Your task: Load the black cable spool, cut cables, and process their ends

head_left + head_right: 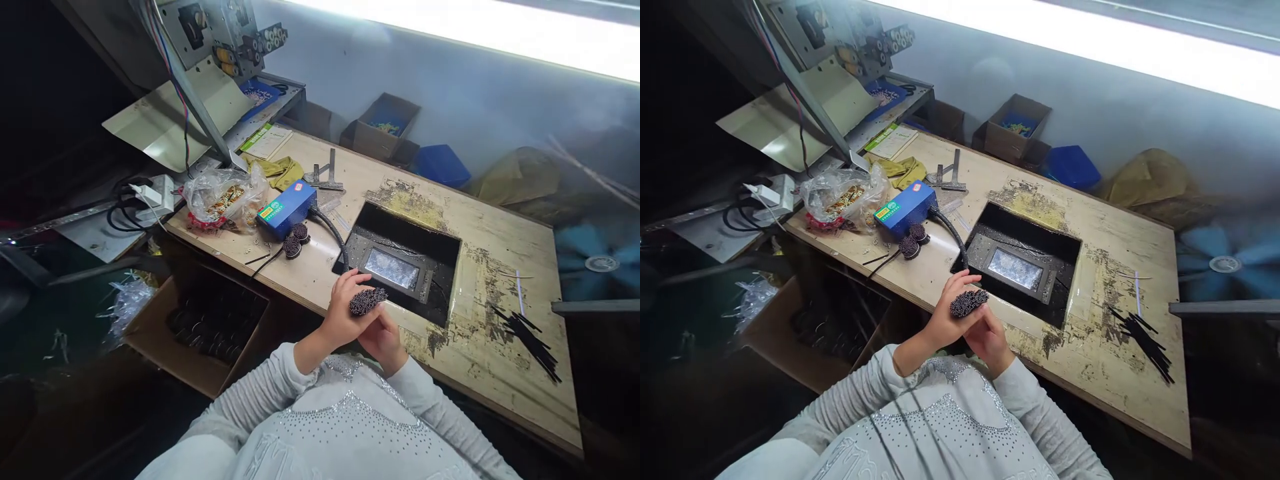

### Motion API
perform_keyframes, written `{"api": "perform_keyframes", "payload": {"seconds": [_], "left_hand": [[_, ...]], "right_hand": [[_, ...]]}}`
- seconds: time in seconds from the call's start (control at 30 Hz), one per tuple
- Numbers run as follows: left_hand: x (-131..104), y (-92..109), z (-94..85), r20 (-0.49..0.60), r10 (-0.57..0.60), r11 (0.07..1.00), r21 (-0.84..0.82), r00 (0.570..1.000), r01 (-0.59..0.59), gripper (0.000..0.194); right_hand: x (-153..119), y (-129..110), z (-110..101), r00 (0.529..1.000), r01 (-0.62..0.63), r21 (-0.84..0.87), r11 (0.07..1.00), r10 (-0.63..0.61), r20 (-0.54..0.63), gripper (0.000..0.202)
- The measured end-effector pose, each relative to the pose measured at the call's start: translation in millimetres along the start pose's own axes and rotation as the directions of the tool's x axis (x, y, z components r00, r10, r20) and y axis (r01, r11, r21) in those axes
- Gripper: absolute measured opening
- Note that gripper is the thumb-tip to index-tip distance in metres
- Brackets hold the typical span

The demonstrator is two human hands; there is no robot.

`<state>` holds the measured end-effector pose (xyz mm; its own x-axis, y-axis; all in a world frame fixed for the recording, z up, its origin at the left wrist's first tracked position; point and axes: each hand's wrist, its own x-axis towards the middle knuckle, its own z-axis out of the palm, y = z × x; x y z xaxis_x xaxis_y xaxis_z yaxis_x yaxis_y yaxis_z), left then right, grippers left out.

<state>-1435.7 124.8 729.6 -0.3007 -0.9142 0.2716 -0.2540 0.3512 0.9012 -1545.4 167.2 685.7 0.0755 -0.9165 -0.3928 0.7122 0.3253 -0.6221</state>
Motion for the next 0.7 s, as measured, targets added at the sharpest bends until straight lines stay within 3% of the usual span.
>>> {"api": "perform_keyframes", "payload": {"seconds": [0.17,0.27,0.37,0.5,0.6,0.7], "left_hand": [[3.7,-18.0,-16.0,0.049,0.262,0.941,0.211,0.964,-0.266,0.026],[6.9,-29.1,-27.0,0.153,0.372,0.859,0.317,0.916,-0.402,0.024],[10.5,-32.7,-37.5,0.243,0.391,0.843,0.292,0.888,-0.451,0.022],[16.7,-29.3,-48.7,0.347,0.336,0.87,0.243,0.876,-0.43,0.016],[21.5,-28.8,-52.7,0.436,0.279,0.872,0.257,0.855,-0.416,0.013],[25.1,-31.0,-56.1,0.445,0.312,0.875,0.209,0.84,-0.436,0.012]], "right_hand": [[14.8,-35.2,1.4,0.999,0.031,-0.244,0.969,-0.022,0.039,0.037],[22.5,-60.5,5.9,0.996,-0.013,-0.486,0.874,0.054,0.07,0.039],[27.4,-76.9,12.9,0.981,-0.054,-0.675,0.736,0.167,0.103,0.043],[32.8,-84.8,23.2,0.948,-0.031,-0.797,0.603,0.27,0.167,0.048],[37.9,-84.1,28.0,0.921,0.006,-0.827,0.563,0.32,0.224,0.047],[43.8,-78.3,29.9,0.906,-0.009,-0.822,0.57,0.353,0.234,0.039]]}}
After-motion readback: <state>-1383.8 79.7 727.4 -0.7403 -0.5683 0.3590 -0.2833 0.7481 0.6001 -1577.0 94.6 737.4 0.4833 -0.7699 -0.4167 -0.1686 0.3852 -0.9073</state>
